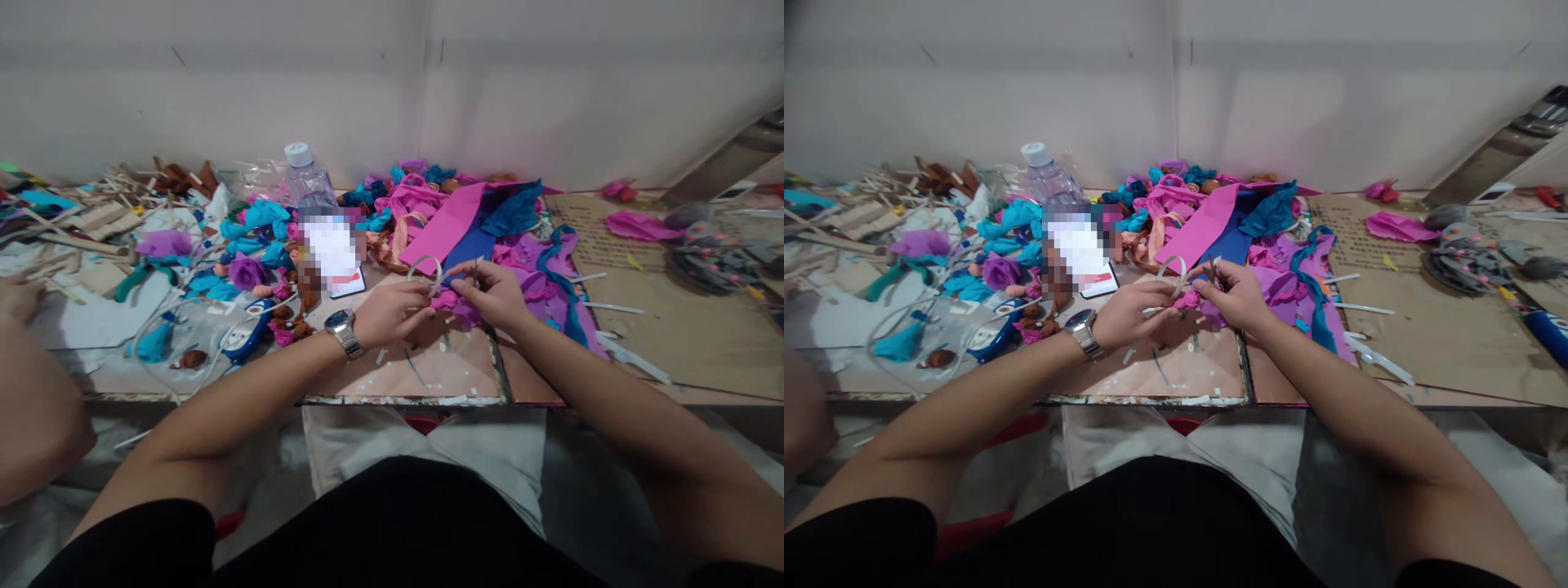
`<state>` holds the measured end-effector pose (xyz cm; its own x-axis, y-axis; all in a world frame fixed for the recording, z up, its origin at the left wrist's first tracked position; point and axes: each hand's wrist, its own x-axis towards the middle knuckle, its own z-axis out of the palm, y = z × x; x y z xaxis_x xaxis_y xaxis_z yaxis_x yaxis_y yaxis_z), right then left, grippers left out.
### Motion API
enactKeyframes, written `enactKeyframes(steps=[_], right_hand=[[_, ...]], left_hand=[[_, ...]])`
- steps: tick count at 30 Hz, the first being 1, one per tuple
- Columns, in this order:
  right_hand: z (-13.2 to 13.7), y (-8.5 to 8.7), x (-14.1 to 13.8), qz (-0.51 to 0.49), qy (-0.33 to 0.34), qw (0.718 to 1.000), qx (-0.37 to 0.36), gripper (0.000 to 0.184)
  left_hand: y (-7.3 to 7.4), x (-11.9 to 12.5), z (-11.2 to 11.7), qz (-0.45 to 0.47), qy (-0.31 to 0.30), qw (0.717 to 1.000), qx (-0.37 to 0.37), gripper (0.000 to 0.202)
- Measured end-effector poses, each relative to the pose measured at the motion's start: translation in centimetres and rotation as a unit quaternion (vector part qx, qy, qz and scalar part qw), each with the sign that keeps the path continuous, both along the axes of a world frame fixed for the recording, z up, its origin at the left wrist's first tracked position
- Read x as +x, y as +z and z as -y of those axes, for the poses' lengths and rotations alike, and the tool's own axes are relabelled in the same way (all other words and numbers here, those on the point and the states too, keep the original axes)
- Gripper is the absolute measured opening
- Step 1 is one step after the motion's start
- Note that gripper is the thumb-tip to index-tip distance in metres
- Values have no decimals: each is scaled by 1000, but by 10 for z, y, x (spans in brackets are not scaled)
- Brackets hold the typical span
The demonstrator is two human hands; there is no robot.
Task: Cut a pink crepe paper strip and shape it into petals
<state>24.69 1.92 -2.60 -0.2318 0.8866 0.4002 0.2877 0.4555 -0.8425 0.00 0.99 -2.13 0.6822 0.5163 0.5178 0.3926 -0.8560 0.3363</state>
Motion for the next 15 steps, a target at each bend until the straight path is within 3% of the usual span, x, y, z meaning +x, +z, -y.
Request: enactKeyframes(steps=[6, 15], right_hand=[[-2, 3, -3, -70, -15, 997, -39, 43], [-5, -2, -2, -58, 6, 996, -74, 45]], left_hand=[[2, -1, 0, 13, -7, 1000, -12, 31], [2, 1, 6, -11, -35, 999, -36, 32]])
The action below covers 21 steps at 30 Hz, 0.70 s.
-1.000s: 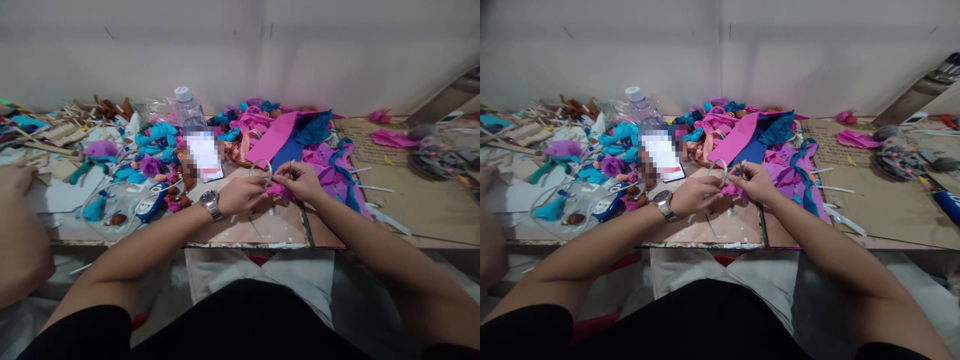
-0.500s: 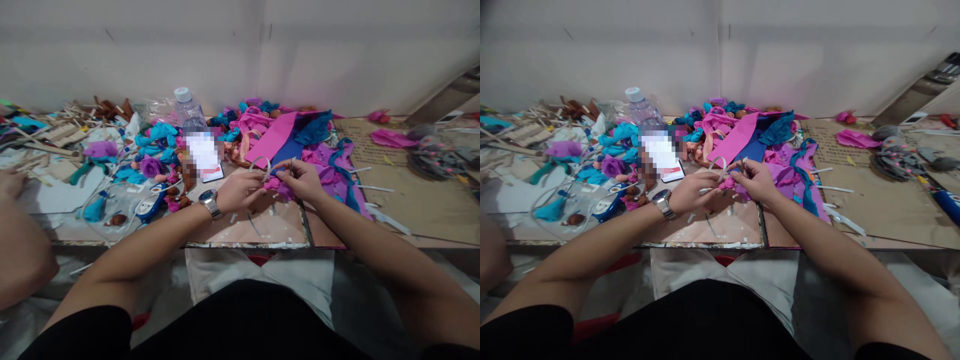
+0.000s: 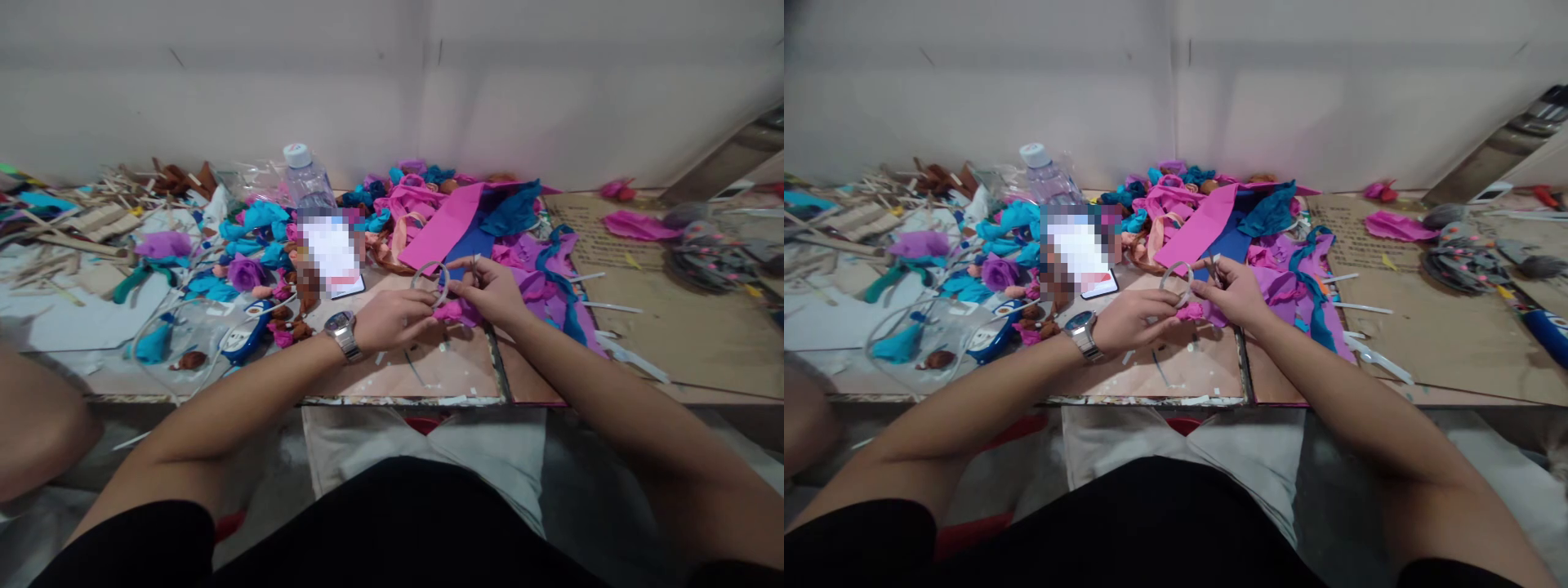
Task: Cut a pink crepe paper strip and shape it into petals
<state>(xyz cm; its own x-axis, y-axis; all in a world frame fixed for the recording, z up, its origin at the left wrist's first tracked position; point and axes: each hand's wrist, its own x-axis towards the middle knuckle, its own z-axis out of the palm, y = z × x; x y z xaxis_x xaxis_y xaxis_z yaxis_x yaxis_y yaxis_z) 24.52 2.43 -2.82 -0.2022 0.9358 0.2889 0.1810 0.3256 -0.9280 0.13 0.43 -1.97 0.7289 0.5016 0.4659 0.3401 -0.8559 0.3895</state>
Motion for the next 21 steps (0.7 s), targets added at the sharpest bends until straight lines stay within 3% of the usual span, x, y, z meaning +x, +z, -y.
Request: enactKeyframes(steps=[8, 13, 16, 21], right_hand=[[-1, 3, -1, -48, -5, 999, 23, 49], [5, 4, 1, 13, 20, 997, 69, 43], [6, 3, 3, 28, 12, 997, 73, 46], [5, 1, 2, 111, 76, 984, 114, 56]], left_hand=[[-4, -4, -9, 14, 123, 992, -24, 29], [-6, -6, -12, 21, 137, 989, -47, 27], [-8, -6, -13, 25, 137, 990, -6, 26], [-9, -4, -11, 38, 102, 993, 39, 23]])
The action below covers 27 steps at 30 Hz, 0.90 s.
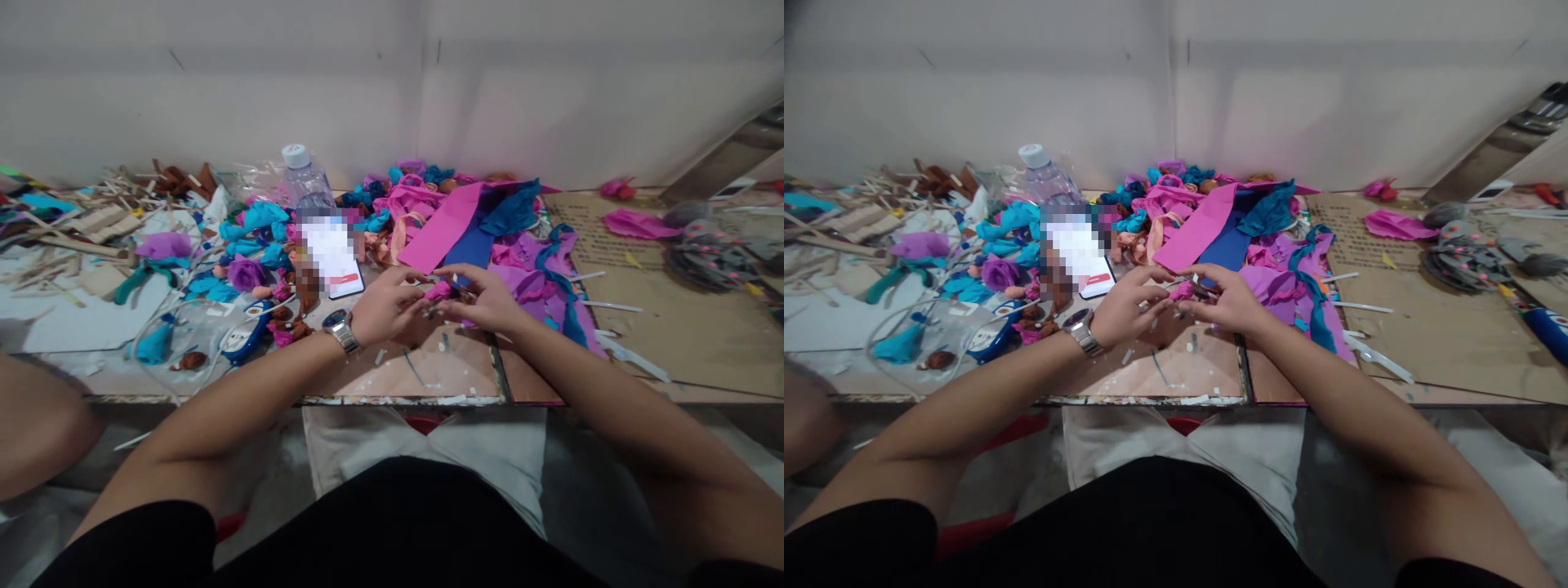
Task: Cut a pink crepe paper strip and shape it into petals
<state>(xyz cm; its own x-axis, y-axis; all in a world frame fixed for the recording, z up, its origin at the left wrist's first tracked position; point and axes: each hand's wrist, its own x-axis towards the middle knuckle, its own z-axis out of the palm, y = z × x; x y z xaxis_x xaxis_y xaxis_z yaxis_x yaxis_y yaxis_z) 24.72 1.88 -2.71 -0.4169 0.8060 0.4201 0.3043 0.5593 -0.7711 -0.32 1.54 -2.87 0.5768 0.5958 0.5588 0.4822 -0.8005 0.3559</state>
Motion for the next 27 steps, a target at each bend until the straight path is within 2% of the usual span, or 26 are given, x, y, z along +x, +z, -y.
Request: enactKeyframes(steps=[4, 10, 12, 16, 21, 24, 27], right_hand=[[3, -3, -4, 3, 42, 999, -5, 47], [9, -3, -10, -19, 22, 999, -33, 37], [11, -2, -12, -22, 18, 999, -35, 33], [15, 3, -14, -12, 17, 1000, -4, 24], [19, 6, -13, -2, 20, 999, 37, 18], [19, 4, -13, 0, 25, 999, 35, 20], [19, 3, -12, 11, 23, 1000, 7, 21]], left_hand=[[1, 2, 2, 2, -32, 999, -2, 22], [-1, 3, 0, 14, -34, 999, 27, 23], [0, 3, 1, 15, -39, 999, 16, 24], [7, 4, 7, 29, -55, 995, -77, 32], [11, 8, 9, 65, -96, 976, -184, 40], [9, 9, 8, 83, -94, 963, -238, 39], [7, 8, 8, 97, -70, 959, -257, 36]])
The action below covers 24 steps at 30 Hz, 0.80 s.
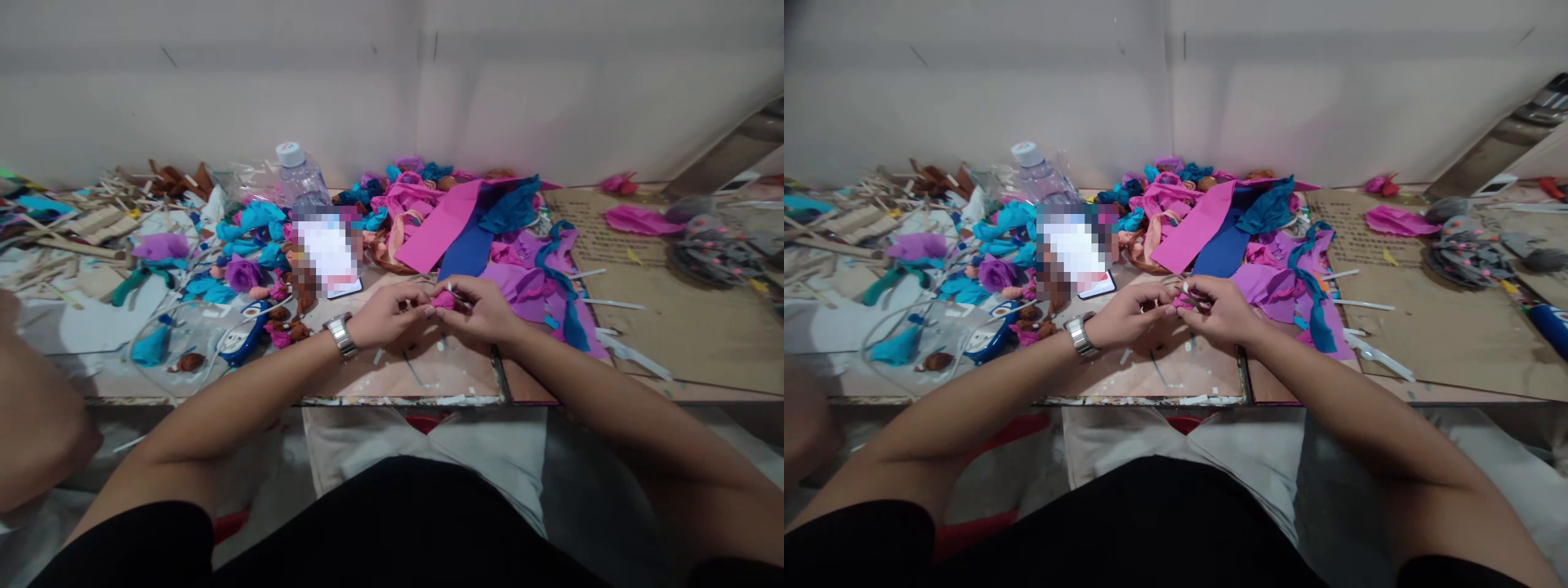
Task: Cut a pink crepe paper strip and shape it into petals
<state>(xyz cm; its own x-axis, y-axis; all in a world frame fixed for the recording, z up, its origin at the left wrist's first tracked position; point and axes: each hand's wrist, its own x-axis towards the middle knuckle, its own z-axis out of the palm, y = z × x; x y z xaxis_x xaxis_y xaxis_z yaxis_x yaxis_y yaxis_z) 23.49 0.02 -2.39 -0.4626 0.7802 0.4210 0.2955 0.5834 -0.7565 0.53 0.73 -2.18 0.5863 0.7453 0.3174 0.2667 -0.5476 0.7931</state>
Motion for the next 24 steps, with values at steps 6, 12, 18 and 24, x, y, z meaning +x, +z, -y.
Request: enactKeyframes(steps=[6, 12, 18, 24], right_hand=[[0, -1, 1, 14, 8, 1000, -8, 17], [-1, -2, 3, 31, 16, 998, 51, 13], [-1, -3, 4, 42, 23, 996, 76, 14], [3, 2, 1, 13, 10, 997, 76, 22]], left_hand=[[2, 1, 1, 16, 23, 1000, -10, 33], [1, 2, 4, 59, 13, 985, -162, 36], [0, 2, 4, 72, -10, 972, -224, 40], [0, 2, 1, 85, -3, 982, -167, 35]])
